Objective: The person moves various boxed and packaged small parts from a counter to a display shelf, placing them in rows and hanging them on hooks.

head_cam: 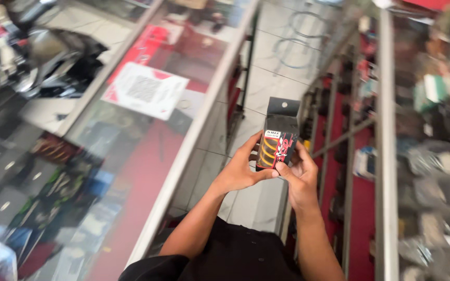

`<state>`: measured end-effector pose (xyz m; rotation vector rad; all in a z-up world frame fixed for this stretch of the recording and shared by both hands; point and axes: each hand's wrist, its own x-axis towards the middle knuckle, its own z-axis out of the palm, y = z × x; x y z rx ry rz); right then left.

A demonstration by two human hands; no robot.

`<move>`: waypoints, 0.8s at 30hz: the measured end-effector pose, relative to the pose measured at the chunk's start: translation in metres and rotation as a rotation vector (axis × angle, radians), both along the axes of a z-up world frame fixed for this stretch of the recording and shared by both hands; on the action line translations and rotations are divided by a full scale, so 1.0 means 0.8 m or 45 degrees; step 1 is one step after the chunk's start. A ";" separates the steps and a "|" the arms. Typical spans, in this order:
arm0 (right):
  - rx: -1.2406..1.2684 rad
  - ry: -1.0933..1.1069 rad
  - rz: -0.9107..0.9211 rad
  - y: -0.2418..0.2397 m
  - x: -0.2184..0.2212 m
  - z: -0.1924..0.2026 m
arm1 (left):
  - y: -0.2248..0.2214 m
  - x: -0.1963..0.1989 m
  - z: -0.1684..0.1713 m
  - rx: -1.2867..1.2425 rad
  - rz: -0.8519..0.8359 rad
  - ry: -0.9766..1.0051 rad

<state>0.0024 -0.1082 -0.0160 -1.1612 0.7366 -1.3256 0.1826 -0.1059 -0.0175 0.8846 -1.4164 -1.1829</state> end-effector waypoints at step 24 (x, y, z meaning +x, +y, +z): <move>-0.174 0.227 1.145 -0.152 0.265 -0.059 | 0.035 0.152 0.004 0.128 1.437 -0.466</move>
